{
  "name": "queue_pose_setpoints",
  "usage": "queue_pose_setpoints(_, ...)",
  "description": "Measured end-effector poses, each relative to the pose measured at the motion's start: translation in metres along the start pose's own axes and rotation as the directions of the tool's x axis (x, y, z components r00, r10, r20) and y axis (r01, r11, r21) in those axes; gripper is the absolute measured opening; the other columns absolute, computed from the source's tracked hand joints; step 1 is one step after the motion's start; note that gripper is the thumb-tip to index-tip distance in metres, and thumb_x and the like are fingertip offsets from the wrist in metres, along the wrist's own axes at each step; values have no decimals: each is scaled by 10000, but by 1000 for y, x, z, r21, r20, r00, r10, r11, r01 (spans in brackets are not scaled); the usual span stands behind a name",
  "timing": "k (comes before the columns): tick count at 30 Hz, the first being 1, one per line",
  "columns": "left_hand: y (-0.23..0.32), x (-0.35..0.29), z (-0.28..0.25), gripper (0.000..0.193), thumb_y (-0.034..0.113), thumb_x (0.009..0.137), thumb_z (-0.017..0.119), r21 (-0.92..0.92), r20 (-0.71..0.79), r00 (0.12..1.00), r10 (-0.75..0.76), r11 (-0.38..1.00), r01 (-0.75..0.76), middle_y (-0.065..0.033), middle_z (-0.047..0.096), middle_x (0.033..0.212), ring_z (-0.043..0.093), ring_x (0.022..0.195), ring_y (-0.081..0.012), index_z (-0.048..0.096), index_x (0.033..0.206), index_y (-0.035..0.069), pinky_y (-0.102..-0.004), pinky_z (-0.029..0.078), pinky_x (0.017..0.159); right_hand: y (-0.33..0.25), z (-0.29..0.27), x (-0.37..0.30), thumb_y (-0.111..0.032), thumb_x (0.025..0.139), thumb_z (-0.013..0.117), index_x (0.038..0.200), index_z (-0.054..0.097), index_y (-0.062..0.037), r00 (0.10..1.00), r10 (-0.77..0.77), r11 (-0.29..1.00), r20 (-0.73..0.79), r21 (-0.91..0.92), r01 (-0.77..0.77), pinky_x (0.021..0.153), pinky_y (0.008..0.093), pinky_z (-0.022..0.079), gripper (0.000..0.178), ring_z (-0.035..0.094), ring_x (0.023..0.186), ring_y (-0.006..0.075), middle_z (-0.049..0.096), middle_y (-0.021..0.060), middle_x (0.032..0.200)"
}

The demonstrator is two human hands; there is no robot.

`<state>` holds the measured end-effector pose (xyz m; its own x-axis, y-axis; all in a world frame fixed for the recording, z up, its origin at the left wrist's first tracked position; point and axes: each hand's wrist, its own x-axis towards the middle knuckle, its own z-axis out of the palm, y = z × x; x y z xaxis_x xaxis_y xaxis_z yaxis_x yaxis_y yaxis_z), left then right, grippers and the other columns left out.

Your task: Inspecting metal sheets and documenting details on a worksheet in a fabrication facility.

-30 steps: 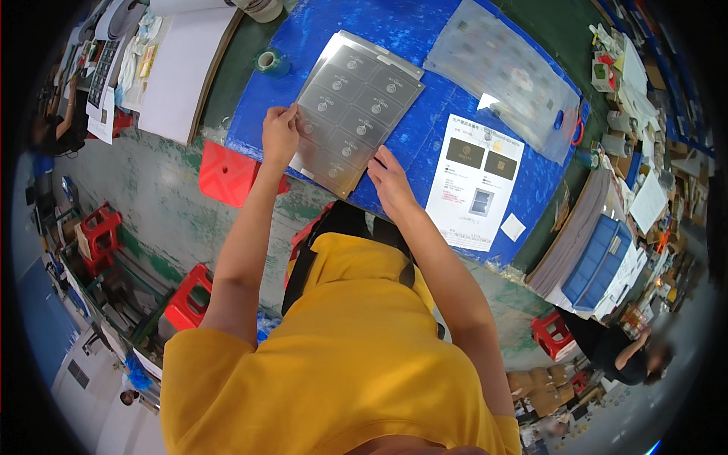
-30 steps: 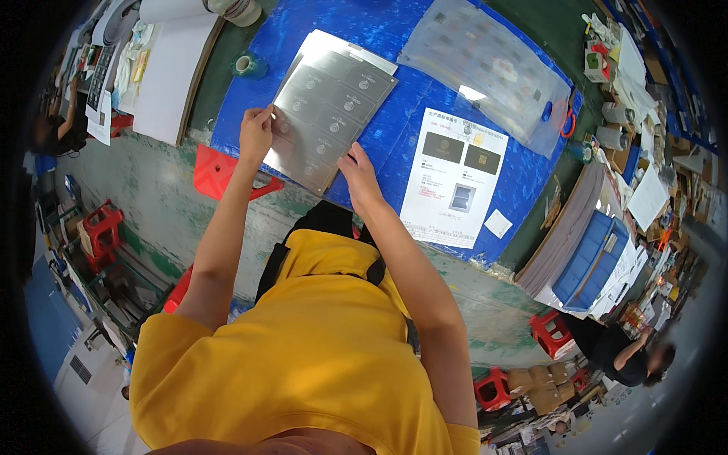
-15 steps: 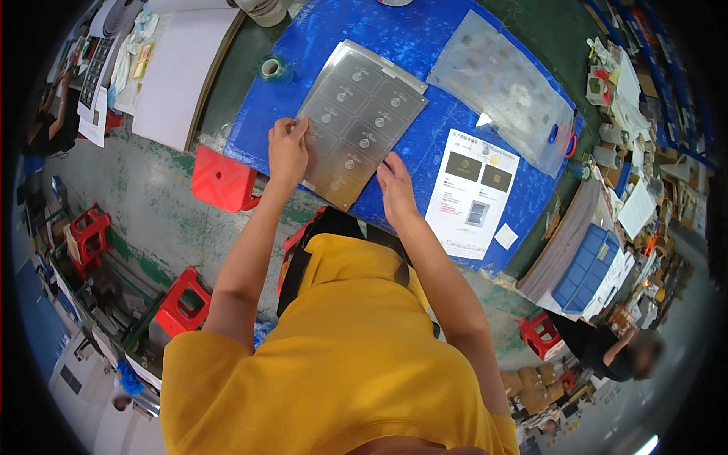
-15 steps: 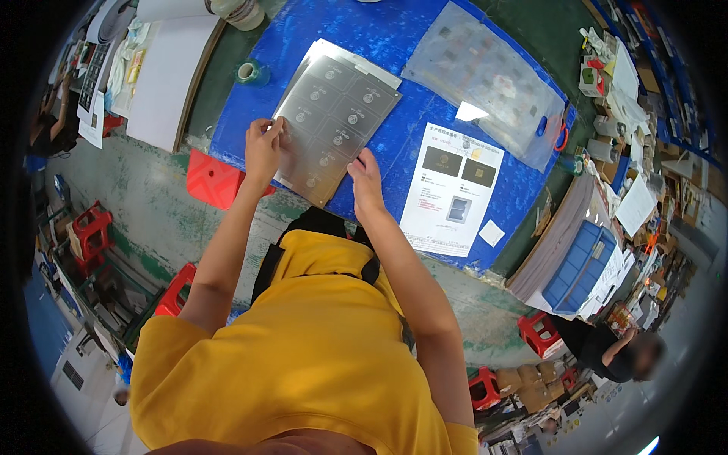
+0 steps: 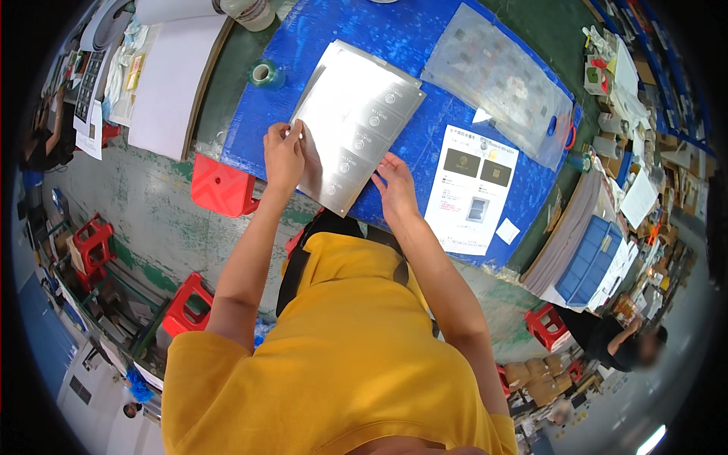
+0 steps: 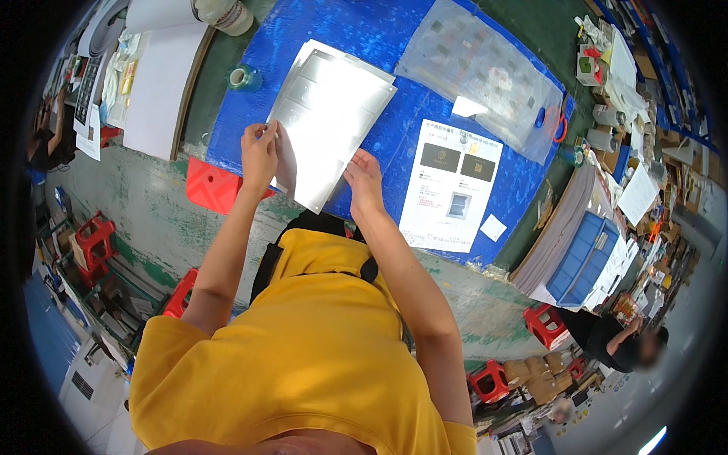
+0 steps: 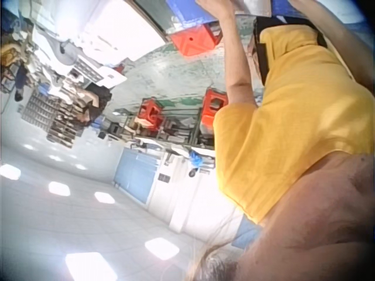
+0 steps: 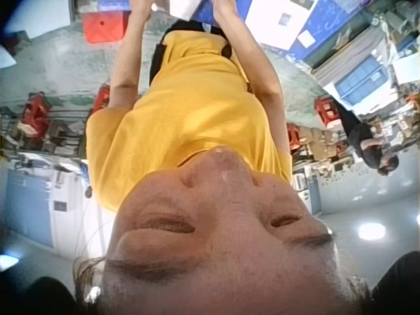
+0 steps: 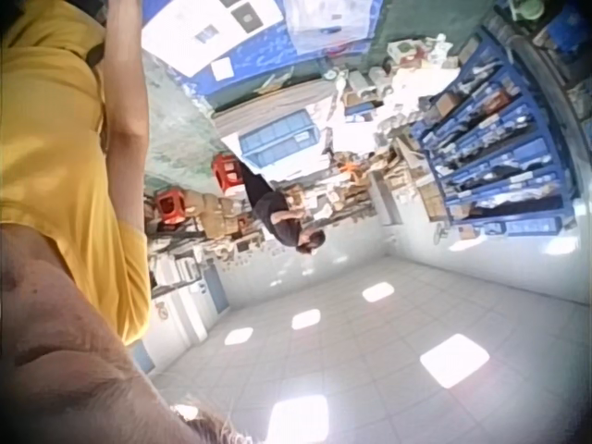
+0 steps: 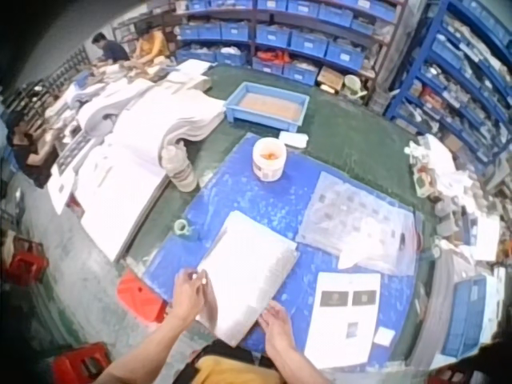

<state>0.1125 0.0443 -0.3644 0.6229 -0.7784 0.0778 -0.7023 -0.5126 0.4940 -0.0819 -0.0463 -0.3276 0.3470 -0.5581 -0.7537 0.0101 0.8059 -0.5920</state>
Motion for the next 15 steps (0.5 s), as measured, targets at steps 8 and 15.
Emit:
queue_pose_setpoints(8, -8, -3, 1, 367, 6, 794, 572, -120, 24, 1000, -18, 993, 20, -183, 519, 1085, 508, 978, -328, 600, 1155, 64, -371, 428, 848, -5, -2, 23, -225, 930, 526, 1061, 574, -20, 991, 68, 953, 111, -302, -32, 786, 295, 459, 247, 569, 903, 138, 618, 68, 990)
queue_pose_setpoints(15, -13, -3, -50, 400, 156, 888, 556, -270, 16, 988, -152, 951, 150, -180, 509, 1167, 496, 1082, -279, 495, 1265, 39, -334, 396, 910, 0, 3, -12, -157, 933, 505, 1040, 599, 2, 990, -83, 996, 118, 47, 78, 808, 297, 441, 213, 574, 894, 137, 632, 74, 999)
